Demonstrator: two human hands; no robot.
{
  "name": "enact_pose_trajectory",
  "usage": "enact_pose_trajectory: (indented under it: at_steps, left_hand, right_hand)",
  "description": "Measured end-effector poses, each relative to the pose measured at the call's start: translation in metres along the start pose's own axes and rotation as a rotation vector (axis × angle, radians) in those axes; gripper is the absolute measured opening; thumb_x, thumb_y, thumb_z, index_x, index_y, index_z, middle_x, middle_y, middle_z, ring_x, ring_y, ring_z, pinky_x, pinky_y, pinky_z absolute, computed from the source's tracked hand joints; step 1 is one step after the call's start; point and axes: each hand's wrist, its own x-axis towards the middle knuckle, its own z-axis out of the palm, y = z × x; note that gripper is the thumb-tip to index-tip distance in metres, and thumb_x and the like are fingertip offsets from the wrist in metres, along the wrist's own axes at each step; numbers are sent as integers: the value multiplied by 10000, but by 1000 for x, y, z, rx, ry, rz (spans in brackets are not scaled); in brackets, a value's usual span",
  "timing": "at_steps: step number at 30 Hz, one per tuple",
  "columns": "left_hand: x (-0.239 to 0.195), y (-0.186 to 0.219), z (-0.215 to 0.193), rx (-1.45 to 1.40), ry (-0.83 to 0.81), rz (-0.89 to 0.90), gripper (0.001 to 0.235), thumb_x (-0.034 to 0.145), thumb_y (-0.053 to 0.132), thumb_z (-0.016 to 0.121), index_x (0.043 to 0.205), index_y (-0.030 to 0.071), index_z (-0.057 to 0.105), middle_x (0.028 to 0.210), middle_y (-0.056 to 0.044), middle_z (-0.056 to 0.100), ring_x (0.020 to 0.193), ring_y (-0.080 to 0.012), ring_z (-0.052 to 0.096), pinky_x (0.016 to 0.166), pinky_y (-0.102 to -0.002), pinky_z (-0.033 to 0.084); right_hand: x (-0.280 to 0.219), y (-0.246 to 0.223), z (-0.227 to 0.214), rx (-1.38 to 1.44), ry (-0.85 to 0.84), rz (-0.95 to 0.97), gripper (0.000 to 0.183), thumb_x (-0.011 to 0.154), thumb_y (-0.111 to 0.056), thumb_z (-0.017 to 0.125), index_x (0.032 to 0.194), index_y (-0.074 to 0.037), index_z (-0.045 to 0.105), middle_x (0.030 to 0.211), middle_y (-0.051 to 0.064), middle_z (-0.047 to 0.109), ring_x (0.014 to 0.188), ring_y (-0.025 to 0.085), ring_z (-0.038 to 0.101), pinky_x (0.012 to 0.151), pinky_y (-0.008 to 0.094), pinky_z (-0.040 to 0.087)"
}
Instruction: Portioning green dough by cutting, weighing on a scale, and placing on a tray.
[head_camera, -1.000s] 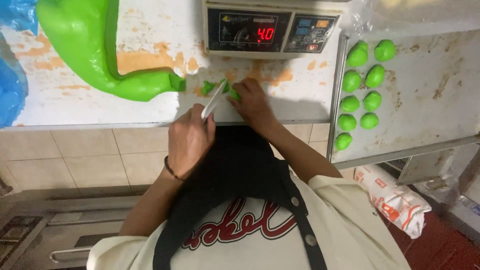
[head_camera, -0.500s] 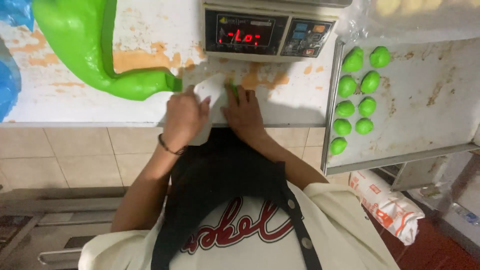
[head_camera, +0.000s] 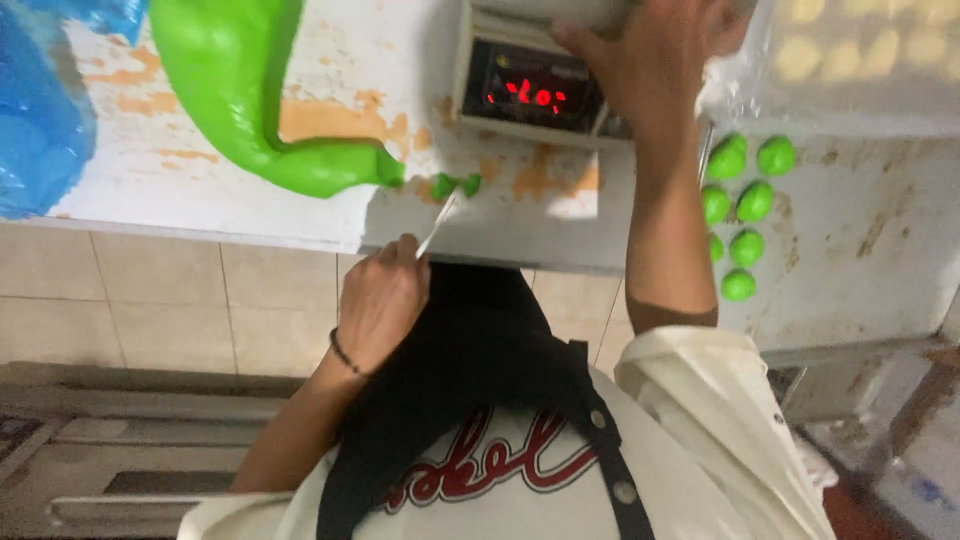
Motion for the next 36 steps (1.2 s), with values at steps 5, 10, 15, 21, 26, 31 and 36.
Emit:
enact_pose_trajectory:
  at_steps: [5, 10, 15, 21, 26, 31, 36]
  left_hand:
    - [-10, -31, -20, -212, 81, -184, 156, 835, 133, 569, 779, 16, 482, 514, -107, 510, 402, -249, 502, 346, -357, 401]
    - [-12, -42, -37, -253, 164, -326, 181, 784, 159, 596, 694, 16, 530, 477, -108, 514, 444, -264, 564, 393, -318, 443]
    - [-18, -57, -44, -334, 200, -372, 164, 779, 129, 611, 708, -5, 549, 451, -107, 496, 412, -247, 546, 367, -295, 419]
    - [-25, -77, -50, -362, 239, -387, 191, 790, 119, 622, 694, -22, 535, 433, -119, 464, 398, -253, 531, 348, -296, 400]
    - [-30, -85, -53, -386, 270, -402, 177, 801, 111, 622, 729, -35, 551, 461, -140, 490, 417, -256, 544, 369, -281, 406]
    - [-14, -73, -50, -381, 298, -356, 156, 768, 95, 625, 735, -34, 545, 466, -163, 502, 440, -309, 559, 364, -341, 415]
    - [15, -51, -20, -301, 328, -273, 105, 744, 30, 599, 737, -55, 537, 484, -159, 518, 441, -318, 566, 381, -374, 444]
  right_hand:
    - [-56, -14, 47, 124, 274, 334, 925, 730, -475, 855, 1317, -160, 214, 1373, 103, 316, 1280, 356, 178, 1015, 578, 71]
    - [-120, -30, 142, 276, -53, -179, 226, 815, -175, 561, 1005, -75, 491, 908, 83, 440, 904, 274, 478, 816, 410, 382]
    - [-125, -73, 133, 446, -89, -327, 286, 832, -168, 481, 1103, -82, 512, 887, 61, 490, 797, 216, 554, 690, 311, 485]
    - [-101, -112, 111, 505, -405, -280, 154, 798, -102, 522, 933, -95, 596, 848, 66, 553, 811, 248, 581, 731, 335, 469]
    - [-93, -148, 147, 647, -144, -351, 728, 668, -243, 749, 1209, 13, 334, 1064, 215, 416, 1041, 389, 438, 942, 448, 340]
    - [-81, -136, 134, 733, -288, -272, 417, 727, -68, 616, 1122, -124, 495, 935, 90, 575, 928, 304, 554, 832, 395, 430]
    - [-88, -113, 146, 393, -91, -520, 234, 657, -182, 691, 871, -225, 607, 876, -95, 576, 909, 142, 451, 763, 354, 252]
